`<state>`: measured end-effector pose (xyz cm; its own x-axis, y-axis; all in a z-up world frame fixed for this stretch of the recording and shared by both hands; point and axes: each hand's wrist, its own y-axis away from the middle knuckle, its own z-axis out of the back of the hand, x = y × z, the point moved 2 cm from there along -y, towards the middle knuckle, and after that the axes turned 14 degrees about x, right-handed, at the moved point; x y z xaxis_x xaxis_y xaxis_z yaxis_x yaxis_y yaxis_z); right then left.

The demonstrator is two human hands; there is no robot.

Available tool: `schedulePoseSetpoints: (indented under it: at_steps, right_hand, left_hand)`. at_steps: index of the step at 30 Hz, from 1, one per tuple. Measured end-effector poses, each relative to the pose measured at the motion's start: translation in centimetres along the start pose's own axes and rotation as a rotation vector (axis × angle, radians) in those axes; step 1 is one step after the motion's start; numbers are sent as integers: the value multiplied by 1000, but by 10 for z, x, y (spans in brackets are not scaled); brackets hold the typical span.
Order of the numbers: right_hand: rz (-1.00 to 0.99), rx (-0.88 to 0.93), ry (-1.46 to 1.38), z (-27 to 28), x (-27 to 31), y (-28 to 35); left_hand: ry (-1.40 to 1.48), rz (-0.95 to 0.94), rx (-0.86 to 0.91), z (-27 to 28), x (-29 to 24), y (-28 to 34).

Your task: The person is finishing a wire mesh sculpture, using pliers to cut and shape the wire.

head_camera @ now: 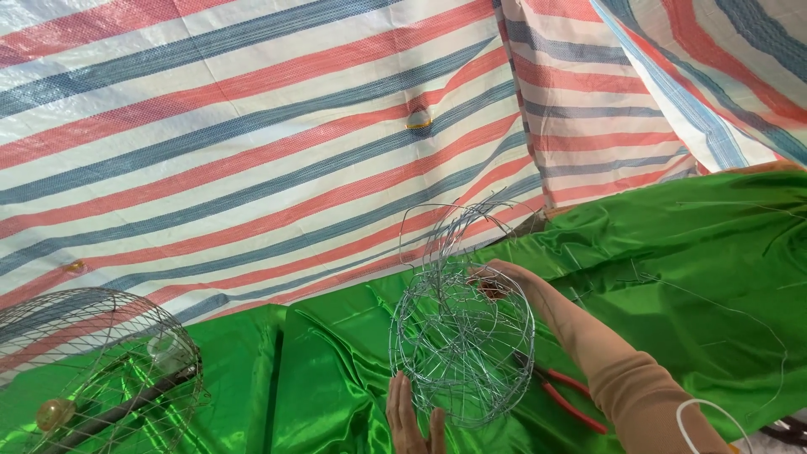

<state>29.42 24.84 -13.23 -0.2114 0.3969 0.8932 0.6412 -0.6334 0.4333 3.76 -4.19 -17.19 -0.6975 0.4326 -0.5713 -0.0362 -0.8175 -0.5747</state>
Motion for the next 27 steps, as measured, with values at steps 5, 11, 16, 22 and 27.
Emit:
schedulePoseSetpoints:
  at_steps: [5, 11, 16, 22, 27]
  right_hand:
    - [27, -106, -2, -11, 8, 23]
    - [68, -47, -91, -6, 6, 21]
    - [59, -64, -27, -2, 2, 16]
    - [37, -124, -34, -16, 5, 24]
    - [280, -378, -183, -12, 6, 46]
  left_hand:
    - [7, 20, 4, 5, -6, 1]
    - [-16, 11, 5, 4, -5, 0]
    - [0, 20, 9, 6, -6, 0]
    - [1, 54, 59, 11, 1, -2]
    - [60, 152, 76, 42, 2, -12]
